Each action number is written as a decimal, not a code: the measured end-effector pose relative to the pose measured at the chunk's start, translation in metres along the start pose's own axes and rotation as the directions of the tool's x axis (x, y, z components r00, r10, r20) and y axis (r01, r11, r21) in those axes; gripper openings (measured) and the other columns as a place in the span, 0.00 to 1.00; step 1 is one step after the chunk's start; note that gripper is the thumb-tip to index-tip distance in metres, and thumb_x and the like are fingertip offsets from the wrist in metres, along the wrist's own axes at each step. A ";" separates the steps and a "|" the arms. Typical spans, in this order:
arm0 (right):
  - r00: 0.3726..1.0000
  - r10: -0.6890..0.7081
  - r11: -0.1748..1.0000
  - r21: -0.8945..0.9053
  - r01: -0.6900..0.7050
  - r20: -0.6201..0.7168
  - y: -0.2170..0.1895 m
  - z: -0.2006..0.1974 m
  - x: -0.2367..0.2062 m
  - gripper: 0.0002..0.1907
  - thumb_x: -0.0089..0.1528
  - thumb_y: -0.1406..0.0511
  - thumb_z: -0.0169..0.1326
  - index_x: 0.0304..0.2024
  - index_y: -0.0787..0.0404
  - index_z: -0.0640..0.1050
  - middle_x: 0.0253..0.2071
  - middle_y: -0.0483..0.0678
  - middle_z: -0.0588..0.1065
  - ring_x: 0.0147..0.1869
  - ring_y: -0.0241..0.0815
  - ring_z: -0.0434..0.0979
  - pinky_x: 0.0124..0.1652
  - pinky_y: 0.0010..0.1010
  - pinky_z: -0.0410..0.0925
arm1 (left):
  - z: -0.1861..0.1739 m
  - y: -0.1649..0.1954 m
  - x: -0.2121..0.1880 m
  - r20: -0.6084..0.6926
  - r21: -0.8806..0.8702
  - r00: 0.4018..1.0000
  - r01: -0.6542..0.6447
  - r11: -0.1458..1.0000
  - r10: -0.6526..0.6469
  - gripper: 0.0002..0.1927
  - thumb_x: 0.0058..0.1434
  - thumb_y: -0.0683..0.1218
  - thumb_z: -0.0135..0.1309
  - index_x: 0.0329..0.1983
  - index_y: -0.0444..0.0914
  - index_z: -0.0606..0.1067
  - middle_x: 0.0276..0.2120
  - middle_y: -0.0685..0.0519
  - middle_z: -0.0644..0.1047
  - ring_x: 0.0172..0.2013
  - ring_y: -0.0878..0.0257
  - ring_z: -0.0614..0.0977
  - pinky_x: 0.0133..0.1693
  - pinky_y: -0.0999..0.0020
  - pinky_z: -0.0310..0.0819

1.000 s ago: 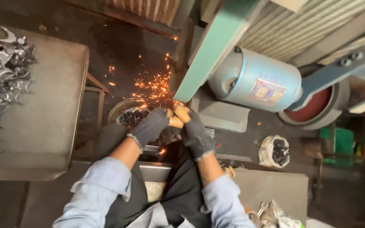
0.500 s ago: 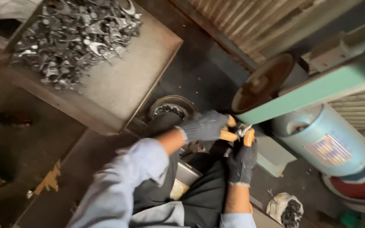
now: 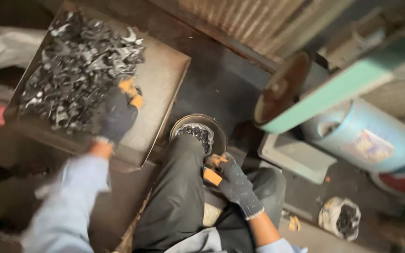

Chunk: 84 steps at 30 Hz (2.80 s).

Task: The person sits at a belt grinder and grinds small metal castings, holding each piece against the running abrasive belt with both gloved hands, producing sparks. They reposition and turn each piece to grind several sides, then place finished pieces with a pile of similar castings and pick up the next piece to repeat the process.

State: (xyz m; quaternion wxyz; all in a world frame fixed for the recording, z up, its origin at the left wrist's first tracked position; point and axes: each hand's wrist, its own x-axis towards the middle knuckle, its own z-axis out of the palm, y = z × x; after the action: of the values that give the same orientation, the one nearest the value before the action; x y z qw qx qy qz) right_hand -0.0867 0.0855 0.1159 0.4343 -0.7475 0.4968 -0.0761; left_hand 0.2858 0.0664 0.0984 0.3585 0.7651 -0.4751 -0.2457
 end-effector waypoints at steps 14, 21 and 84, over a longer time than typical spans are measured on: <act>0.978 0.204 0.080 0.997 0.021 -0.037 0.037 -0.041 -0.068 0.15 0.65 0.64 0.53 0.53 0.65 0.74 0.44 0.46 0.78 0.49 0.40 0.81 0.46 0.31 0.78 | 0.133 0.148 -0.179 0.161 -0.038 0.777 -0.611 0.791 0.608 0.29 0.58 0.49 0.61 0.63 0.41 0.72 0.60 0.38 0.72 0.56 0.45 0.77 0.54 0.54 0.74; 0.989 0.126 0.037 0.996 -0.083 0.077 0.055 -0.065 -0.067 0.23 0.63 0.62 0.54 0.58 0.66 0.71 0.49 0.55 0.78 0.48 0.49 0.83 0.50 0.37 0.77 | 0.146 0.189 -0.142 0.636 -0.252 0.748 -0.030 0.967 0.189 0.13 0.69 0.48 0.54 0.53 0.43 0.80 0.38 0.48 0.84 0.37 0.53 0.86 0.39 0.58 0.78; 0.607 0.354 0.934 0.235 -0.268 -0.712 0.017 -0.122 -0.196 0.23 0.61 0.63 0.61 0.57 0.62 0.75 0.50 0.51 0.79 0.54 0.47 0.79 0.53 0.38 0.72 | 0.074 0.097 -0.085 0.371 0.156 0.852 -0.448 0.880 0.369 0.22 0.68 0.52 0.52 0.62 0.39 0.73 0.50 0.41 0.80 0.50 0.45 0.81 0.51 0.52 0.75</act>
State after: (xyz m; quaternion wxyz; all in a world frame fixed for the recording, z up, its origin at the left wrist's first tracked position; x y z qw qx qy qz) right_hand -0.2615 0.1718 0.2401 0.2384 -0.5288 0.7476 -0.3235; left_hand 0.1435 0.0918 0.1311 0.2241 0.6307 -0.7066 -0.2294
